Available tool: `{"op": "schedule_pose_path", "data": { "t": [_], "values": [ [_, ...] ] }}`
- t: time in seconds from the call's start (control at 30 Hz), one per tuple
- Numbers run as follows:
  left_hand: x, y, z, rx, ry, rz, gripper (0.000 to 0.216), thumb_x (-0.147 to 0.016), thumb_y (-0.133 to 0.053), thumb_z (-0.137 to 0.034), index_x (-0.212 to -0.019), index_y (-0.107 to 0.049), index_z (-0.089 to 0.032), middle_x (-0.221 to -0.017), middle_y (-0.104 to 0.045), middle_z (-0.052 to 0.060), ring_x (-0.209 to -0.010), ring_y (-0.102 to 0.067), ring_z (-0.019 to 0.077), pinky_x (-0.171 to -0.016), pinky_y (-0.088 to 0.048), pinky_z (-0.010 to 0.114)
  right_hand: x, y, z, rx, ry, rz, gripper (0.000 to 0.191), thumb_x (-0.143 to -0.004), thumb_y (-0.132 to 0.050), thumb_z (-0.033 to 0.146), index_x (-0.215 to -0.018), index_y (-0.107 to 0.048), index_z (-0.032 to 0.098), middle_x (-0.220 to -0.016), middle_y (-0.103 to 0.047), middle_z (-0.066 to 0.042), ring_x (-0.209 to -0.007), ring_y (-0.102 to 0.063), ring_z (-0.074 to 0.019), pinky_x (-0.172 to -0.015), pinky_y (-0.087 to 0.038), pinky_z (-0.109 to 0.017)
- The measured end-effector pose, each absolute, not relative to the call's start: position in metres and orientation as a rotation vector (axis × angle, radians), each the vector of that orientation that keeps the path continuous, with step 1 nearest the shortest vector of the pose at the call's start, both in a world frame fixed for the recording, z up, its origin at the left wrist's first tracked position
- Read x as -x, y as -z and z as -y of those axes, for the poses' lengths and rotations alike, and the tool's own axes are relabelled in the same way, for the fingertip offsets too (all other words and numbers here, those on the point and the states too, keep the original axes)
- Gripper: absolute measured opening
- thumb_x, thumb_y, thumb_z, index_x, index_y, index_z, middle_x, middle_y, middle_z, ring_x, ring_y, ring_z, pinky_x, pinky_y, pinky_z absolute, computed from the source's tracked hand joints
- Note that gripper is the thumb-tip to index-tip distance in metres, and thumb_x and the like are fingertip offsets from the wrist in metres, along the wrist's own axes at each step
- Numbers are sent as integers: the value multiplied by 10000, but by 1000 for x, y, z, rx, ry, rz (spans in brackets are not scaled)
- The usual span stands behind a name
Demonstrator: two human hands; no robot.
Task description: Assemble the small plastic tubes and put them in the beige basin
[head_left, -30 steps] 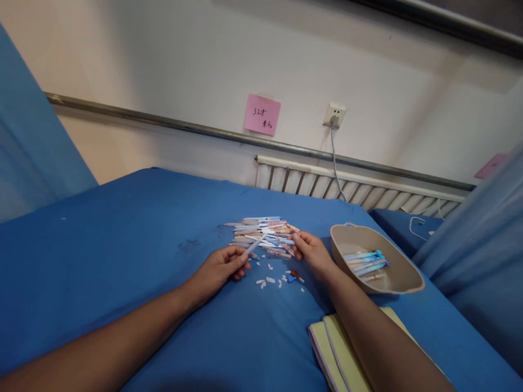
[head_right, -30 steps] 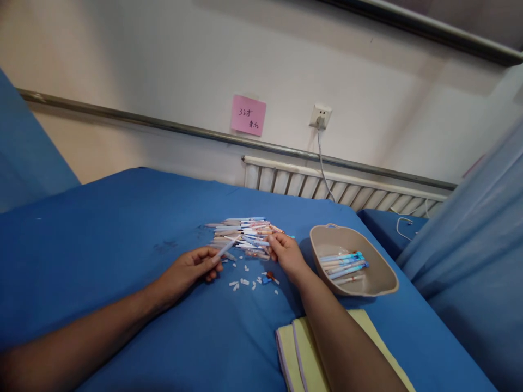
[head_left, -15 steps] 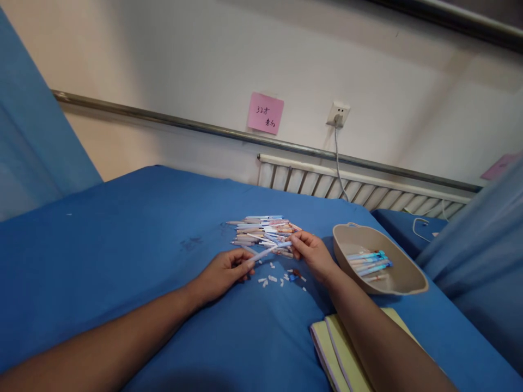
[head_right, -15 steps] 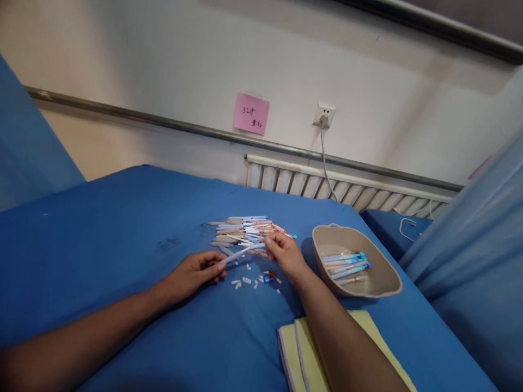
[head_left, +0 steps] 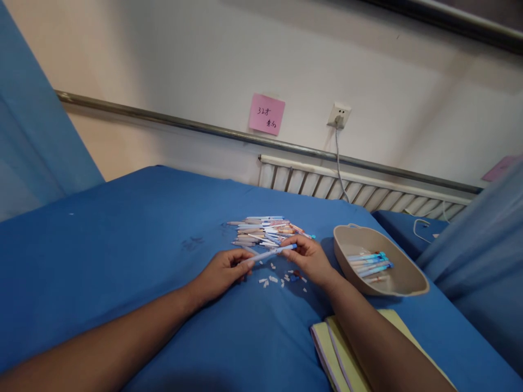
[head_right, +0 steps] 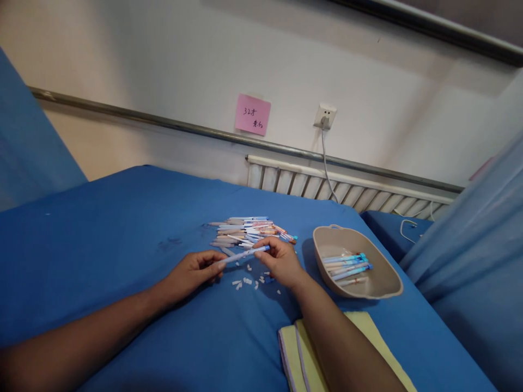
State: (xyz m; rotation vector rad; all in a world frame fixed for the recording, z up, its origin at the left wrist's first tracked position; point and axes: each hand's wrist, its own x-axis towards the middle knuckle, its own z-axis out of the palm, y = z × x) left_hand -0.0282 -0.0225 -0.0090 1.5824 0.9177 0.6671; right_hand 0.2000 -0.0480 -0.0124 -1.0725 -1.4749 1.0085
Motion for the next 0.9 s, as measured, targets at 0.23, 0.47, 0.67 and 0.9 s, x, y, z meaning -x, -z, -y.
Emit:
{"op": "schedule_pose_path", "data": {
  "t": [0.23, 0.47, 0.67, 0.9],
  "values": [
    [30, 7, 22, -1582, -675, -899, 323, -753, -602, -441, -904, -649, -160, -622, -536, -36, -552, -476, 101, -524, -381, 206, -199, 16, 50, 1138, -944, 1582, 187, -753, -627, 338, -866, -622, 189, -551, -480, 53, -454, -404, -82, -417, -319, -194],
    [28, 8, 23, -1557, -693, -927, 300, -745, -610, -420, -870, -625, -148, -612, -553, -32, -521, -475, 94, -493, -372, 200, -196, 17, 54, 1221, -749, 1773, 131, -807, -573, 273, -889, -635, 191, -639, -579, 26, -549, -502, -104, -519, -385, -209],
    [28, 6, 23, -1614, -699, -924, 226, -738, -624, -343, -844, -638, -143, -645, -583, -15, -547, -503, 101, -521, -400, 210, -192, 16, 58, 1204, -563, 1944, 119, -841, -548, 243, -910, -635, 202, -702, -620, 12, -623, -540, -120, -587, -396, -220],
    [26, 8, 25, -1542, -796, -882, 446, -749, -618, -383, -1129, -540, -163, -789, -626, 16, -609, -564, 122, -538, -439, 224, -189, 16, 59, 1222, -530, 1978, 108, -861, -527, 242, -912, -618, 211, -696, -614, 16, -632, -547, -127, -596, -394, -226]
  ]
}}
